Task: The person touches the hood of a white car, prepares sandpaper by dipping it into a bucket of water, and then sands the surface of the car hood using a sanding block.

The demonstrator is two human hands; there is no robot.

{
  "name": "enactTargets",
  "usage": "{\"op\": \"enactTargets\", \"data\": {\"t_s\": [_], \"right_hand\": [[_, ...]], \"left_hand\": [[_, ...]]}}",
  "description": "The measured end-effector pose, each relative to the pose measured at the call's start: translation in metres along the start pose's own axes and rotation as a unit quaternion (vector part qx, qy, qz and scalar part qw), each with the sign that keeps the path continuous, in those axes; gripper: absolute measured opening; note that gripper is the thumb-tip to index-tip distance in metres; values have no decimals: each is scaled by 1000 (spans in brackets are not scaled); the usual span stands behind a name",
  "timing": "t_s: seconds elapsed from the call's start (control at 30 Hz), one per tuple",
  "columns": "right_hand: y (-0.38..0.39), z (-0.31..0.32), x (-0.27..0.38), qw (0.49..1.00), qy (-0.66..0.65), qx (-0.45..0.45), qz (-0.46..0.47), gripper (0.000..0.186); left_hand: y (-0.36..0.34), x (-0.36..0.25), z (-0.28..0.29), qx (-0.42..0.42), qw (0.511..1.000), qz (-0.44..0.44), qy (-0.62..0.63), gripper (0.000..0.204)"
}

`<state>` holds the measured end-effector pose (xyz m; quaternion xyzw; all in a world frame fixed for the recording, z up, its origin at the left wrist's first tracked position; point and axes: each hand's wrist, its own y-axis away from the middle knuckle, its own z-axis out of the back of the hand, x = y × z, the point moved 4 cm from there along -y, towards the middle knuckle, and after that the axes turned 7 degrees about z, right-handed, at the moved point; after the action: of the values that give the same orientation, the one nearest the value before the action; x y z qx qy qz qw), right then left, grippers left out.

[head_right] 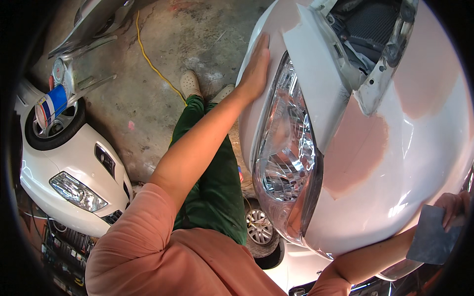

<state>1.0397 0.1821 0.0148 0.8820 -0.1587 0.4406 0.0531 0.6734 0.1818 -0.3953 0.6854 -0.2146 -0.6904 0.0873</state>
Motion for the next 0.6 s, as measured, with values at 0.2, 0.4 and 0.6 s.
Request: {"op": "enactTargets", "data": {"t_s": [0.2,0.4,0.6], "right_hand": [[-16,8,11,998,1,36,-56,20],[-14,9,9,999,8,37,-33,22],[-8,4,7,1000,12,9,-4,25]], "left_hand": [[55,12,2,4,1000,3,-2,68],[124,37,-3,-11,999,45,-2,67],[190,46,-11,-27,995,84,46,71]]}}
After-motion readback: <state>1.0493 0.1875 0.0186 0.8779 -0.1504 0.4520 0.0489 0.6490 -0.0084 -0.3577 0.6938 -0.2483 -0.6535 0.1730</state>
